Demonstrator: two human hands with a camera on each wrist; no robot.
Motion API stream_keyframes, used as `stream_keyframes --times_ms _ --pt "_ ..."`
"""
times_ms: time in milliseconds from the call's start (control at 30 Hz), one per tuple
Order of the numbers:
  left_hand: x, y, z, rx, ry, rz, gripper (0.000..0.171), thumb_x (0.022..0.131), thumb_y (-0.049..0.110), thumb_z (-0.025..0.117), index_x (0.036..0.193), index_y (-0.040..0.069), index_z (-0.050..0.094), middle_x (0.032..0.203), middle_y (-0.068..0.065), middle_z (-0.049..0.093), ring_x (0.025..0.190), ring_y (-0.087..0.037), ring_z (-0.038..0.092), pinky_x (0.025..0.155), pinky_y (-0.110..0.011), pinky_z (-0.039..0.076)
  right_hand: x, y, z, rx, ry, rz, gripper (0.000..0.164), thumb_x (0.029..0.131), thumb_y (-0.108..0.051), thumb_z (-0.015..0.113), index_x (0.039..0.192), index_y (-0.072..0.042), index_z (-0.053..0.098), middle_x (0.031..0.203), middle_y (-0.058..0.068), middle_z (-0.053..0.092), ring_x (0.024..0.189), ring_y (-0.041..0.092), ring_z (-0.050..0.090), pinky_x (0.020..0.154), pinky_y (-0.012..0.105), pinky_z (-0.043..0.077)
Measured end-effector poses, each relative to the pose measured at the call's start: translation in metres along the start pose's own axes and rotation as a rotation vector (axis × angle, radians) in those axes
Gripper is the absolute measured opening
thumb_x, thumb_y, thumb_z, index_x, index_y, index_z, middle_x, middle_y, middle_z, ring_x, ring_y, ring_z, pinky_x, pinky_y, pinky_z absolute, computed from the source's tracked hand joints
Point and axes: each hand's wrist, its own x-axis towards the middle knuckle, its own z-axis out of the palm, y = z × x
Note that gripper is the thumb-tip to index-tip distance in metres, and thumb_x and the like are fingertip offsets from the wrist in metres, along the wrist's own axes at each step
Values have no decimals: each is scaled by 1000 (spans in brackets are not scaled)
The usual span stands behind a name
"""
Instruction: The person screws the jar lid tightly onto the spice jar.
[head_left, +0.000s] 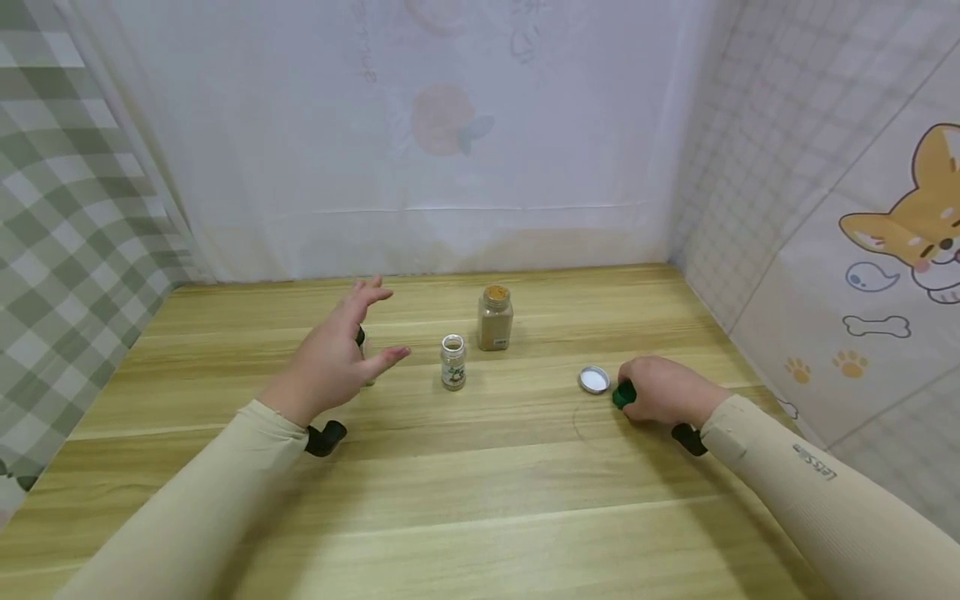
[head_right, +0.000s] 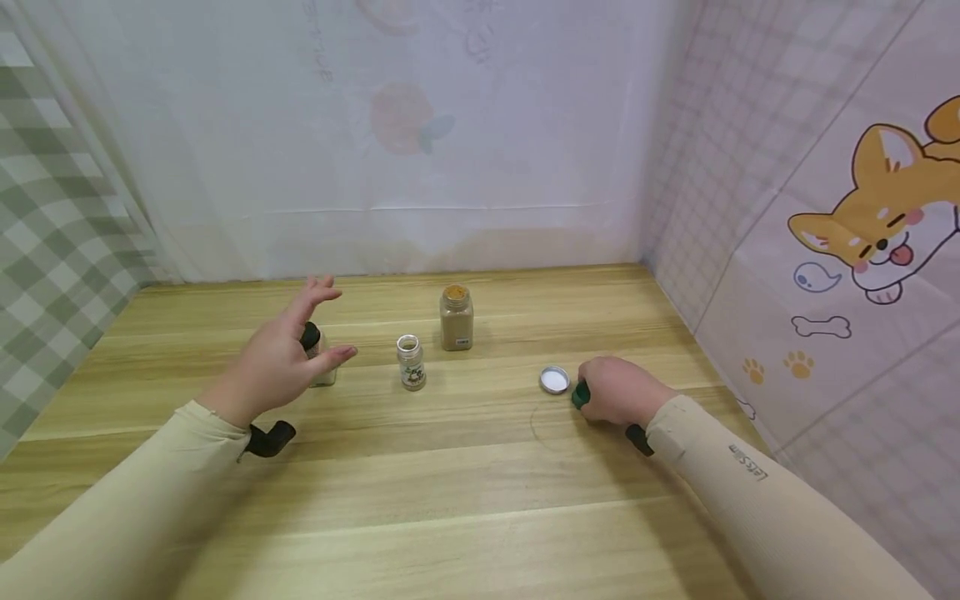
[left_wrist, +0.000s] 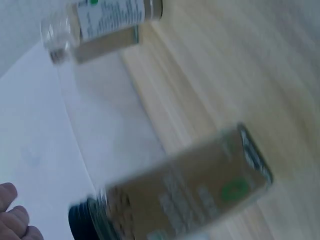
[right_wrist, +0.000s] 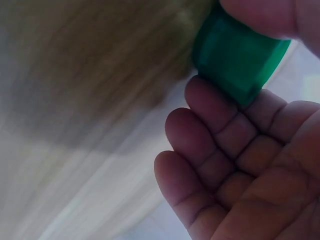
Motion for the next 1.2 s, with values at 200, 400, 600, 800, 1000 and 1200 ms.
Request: stream_keyframes --times_ms 200,400,600,800,1000,1200 --pt "2 13 22 39 -73 -22 87 96 44 78 162 11 33 176 -11 22 165 -32 13 129 -58 25 1 3 1 28 -12 18 20 83 -11 79 97 -2 68 82 3 61 72 18 53 63 29 43" --pt "7 14 41 19 -117 -58 90 97 48 75 165 13 28 176 -12 20 162 -34 22 127 -58 30 -1 2 0 25 -7 18 20 83 -10 79 96 -1 67 82 3 60 72 18 52 63 28 42" --pt "14 9 58 -14 -157 -124 91 98 49 74 166 12 26 175 -17 20 153 -42 40 123 -59 36 -1 0 -1 18 -17 32 23 83 -11 79 99 0 67 84 4 61 73 19 53 63 29 44" --pt "19 3 71 -70 -203 -204 93 98 54 72 166 12 25 175 -17 21 155 -42 36 125 -58 33 0 -1 0 10 -14 32 23 83 -11 79 99 0 66 85 4 62 74 19 54 64 29 45" --pt "22 -2 79 -87 -261 -241 93 97 56 72 167 14 26 175 -17 21 157 -41 33 126 -60 32 0 -2 0 1 -5 28 22 82 -10 78 97 -1 66 83 4 61 73 19 53 63 29 44" --pt "24 -2 85 -88 -291 -235 87 97 53 73 165 17 31 175 -18 19 157 -41 32 126 -60 30 -1 -3 -1 -3 -3 28 21 82 -10 78 97 -1 66 83 4 61 72 19 53 63 29 43"
